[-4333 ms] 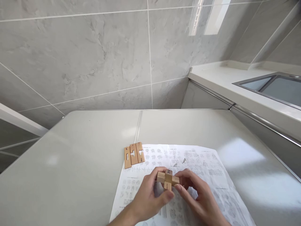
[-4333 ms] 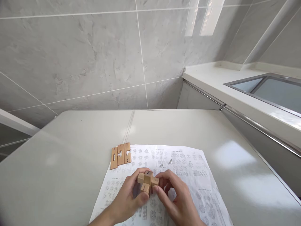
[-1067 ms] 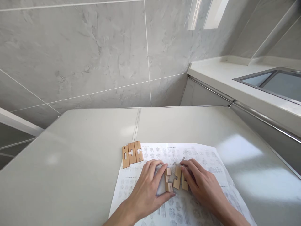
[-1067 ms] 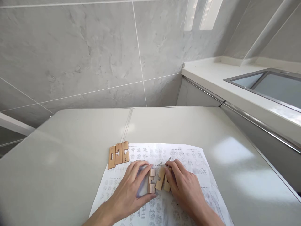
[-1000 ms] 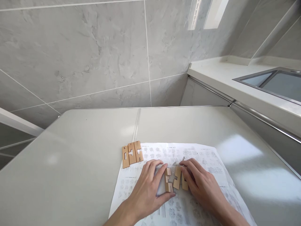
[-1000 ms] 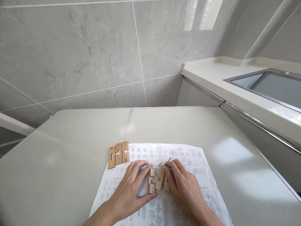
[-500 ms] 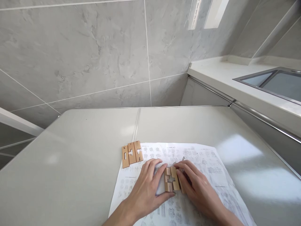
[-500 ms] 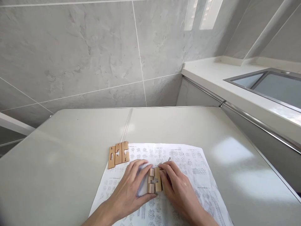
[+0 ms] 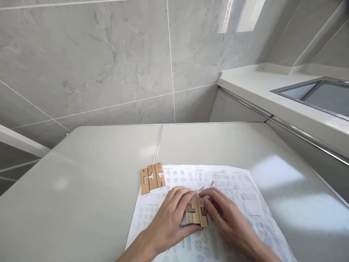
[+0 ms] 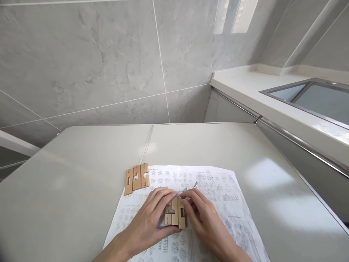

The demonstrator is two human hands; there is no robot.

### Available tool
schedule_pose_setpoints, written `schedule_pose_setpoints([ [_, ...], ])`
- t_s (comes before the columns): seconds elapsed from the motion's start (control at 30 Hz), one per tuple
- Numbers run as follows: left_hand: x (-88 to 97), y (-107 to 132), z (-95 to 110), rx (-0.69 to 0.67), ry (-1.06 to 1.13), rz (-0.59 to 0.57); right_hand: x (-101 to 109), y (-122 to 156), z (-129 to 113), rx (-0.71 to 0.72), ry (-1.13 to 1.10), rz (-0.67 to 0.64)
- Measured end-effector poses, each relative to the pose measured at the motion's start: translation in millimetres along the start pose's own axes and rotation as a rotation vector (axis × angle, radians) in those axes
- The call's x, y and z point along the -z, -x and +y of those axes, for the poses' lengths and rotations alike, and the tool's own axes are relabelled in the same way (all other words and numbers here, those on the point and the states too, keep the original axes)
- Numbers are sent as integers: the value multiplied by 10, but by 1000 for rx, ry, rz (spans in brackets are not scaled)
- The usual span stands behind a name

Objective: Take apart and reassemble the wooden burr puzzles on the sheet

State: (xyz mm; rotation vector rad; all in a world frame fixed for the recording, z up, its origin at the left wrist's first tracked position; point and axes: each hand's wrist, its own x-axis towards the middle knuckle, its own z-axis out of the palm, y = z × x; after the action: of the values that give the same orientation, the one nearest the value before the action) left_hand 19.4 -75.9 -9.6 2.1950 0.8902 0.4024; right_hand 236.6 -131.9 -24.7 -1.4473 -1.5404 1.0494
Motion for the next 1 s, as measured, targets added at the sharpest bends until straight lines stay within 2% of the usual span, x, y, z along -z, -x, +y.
schedule_pose_setpoints([
  [0.13,19,-13,30,-55,14,-42,-16,-1,5,-18,-106,-35],
  [0.3,13,-10,75,-84,25,-30,-22,-9,-2,-56,-186,-51],
  [0.47,-3,4,60,-4,121,-56,1,-8,-30,-95,-284,-96],
  [0.67,-18,19,-11,70,168,-30,-2,-10,-7,-188,-339,-59],
  [0.77,34,113,-44,133,132,43,-2,-6,-1,-196,-315,-47],
  [0.87,137,331,-76,267,97,170,5,-1,-3,-207,-285,-63],
  [1.0,272,714,-159,456,46,435,14,6,-11,-215,-262,-91],
])
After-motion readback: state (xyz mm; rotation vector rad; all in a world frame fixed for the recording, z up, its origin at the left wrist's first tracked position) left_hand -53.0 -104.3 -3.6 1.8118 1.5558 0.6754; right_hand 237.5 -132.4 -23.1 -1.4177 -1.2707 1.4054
